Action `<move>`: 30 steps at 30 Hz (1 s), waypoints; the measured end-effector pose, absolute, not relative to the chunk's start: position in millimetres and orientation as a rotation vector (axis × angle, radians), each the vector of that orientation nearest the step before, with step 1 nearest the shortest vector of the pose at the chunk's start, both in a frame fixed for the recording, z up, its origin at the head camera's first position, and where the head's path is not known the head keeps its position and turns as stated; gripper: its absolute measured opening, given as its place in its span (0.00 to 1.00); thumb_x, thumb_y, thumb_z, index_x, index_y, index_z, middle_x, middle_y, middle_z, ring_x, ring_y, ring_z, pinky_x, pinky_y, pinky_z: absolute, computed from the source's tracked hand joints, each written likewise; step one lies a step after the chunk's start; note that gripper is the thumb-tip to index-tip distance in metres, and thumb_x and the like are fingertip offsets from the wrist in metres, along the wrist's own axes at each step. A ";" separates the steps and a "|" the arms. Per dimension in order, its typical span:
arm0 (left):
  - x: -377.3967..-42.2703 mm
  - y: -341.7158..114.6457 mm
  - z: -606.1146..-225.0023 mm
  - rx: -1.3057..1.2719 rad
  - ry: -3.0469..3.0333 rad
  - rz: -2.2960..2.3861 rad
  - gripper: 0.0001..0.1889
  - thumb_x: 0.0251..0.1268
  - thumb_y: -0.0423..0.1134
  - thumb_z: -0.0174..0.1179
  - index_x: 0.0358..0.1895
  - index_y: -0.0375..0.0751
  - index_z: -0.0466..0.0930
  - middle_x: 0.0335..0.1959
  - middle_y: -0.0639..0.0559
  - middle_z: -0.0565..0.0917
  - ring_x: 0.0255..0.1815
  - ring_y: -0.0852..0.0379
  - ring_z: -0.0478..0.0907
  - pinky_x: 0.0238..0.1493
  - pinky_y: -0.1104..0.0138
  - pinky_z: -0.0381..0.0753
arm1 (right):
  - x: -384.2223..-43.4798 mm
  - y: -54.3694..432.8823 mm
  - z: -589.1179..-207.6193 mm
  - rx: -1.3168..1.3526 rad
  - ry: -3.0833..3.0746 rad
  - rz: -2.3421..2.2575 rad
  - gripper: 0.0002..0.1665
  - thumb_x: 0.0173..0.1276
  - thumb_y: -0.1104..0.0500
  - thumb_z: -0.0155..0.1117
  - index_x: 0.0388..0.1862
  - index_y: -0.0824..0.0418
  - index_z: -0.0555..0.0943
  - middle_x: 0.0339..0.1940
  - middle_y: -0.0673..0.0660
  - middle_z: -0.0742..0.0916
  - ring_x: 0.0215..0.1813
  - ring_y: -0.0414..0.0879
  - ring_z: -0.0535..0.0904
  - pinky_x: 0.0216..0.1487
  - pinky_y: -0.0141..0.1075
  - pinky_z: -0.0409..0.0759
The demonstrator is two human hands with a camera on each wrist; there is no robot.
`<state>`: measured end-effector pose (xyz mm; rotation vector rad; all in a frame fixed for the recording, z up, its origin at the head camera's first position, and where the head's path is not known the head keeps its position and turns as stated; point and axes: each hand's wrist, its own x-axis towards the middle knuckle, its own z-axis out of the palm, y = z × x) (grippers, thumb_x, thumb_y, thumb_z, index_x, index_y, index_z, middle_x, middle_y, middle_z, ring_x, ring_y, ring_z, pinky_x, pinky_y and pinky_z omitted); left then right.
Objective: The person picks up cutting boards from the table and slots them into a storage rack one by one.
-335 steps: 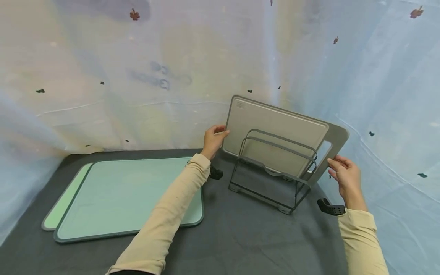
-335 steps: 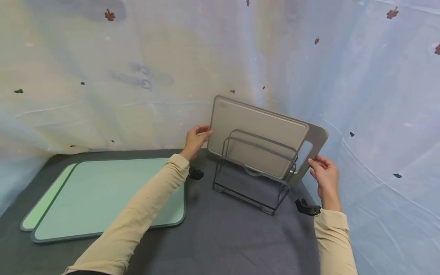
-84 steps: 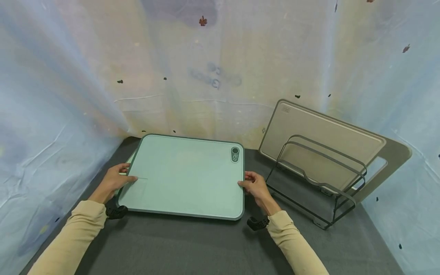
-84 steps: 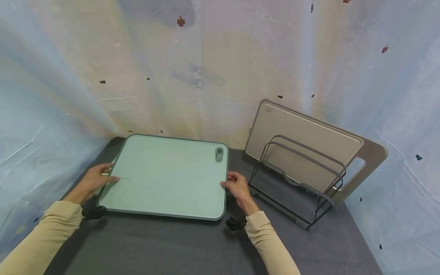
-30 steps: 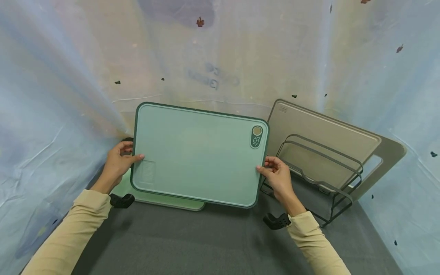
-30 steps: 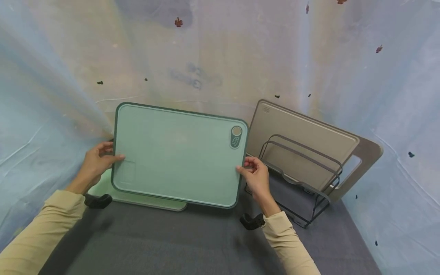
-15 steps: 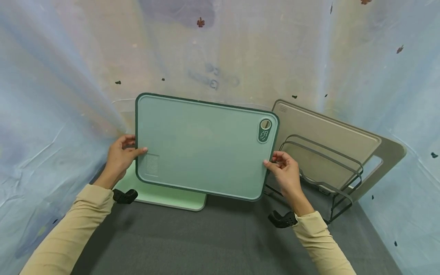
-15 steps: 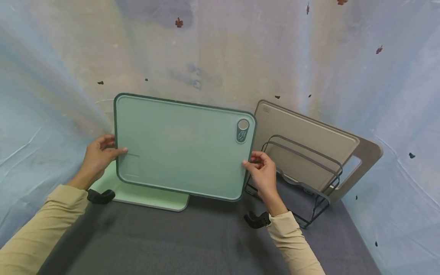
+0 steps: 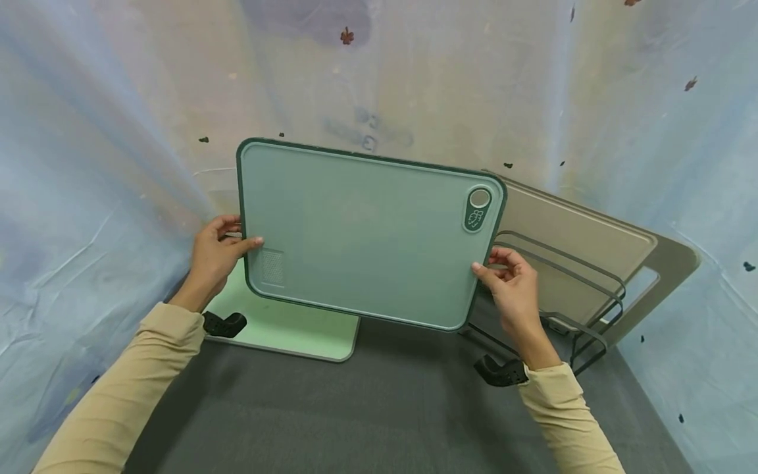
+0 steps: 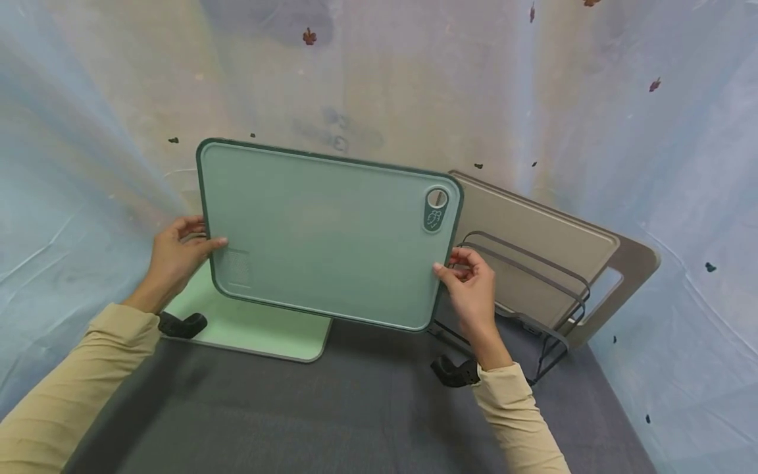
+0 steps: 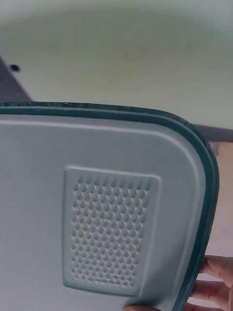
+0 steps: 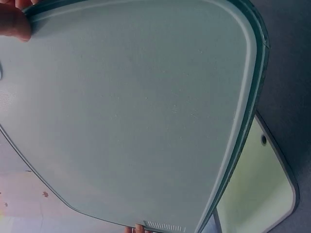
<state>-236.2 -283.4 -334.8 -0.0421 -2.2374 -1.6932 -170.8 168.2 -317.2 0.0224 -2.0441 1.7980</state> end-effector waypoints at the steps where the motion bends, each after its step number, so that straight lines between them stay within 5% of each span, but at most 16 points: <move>1: -236.9 -281.3 -333.3 -0.044 -2.227 -1.703 0.27 0.60 0.32 0.68 0.62 0.33 0.69 0.44 0.53 0.71 0.39 0.65 0.76 0.40 0.75 0.76 | -170.1 169.3 -315.2 0.020 -2.038 1.789 0.17 0.62 0.73 0.66 0.50 0.73 0.75 0.40 0.55 0.77 0.33 0.41 0.74 0.35 0.28 0.77; 11: -245.2 -260.4 -320.0 -0.056 -1.998 -1.943 0.18 0.54 0.25 0.70 0.46 0.43 0.77 0.41 0.52 0.74 0.34 0.62 0.78 0.29 0.73 0.79 | -166.4 183.2 -295.8 0.007 -1.952 1.748 0.12 0.61 0.73 0.68 0.42 0.64 0.80 0.39 0.55 0.78 0.33 0.43 0.75 0.34 0.27 0.77; 30: -262.9 -218.2 -293.8 -0.228 -1.882 -1.965 0.16 0.52 0.23 0.70 0.43 0.39 0.79 0.41 0.51 0.77 0.33 0.58 0.77 0.39 0.71 0.78 | -151.2 212.7 -263.7 0.011 -1.753 1.803 0.13 0.57 0.77 0.69 0.40 0.66 0.82 0.39 0.57 0.79 0.31 0.43 0.78 0.33 0.25 0.78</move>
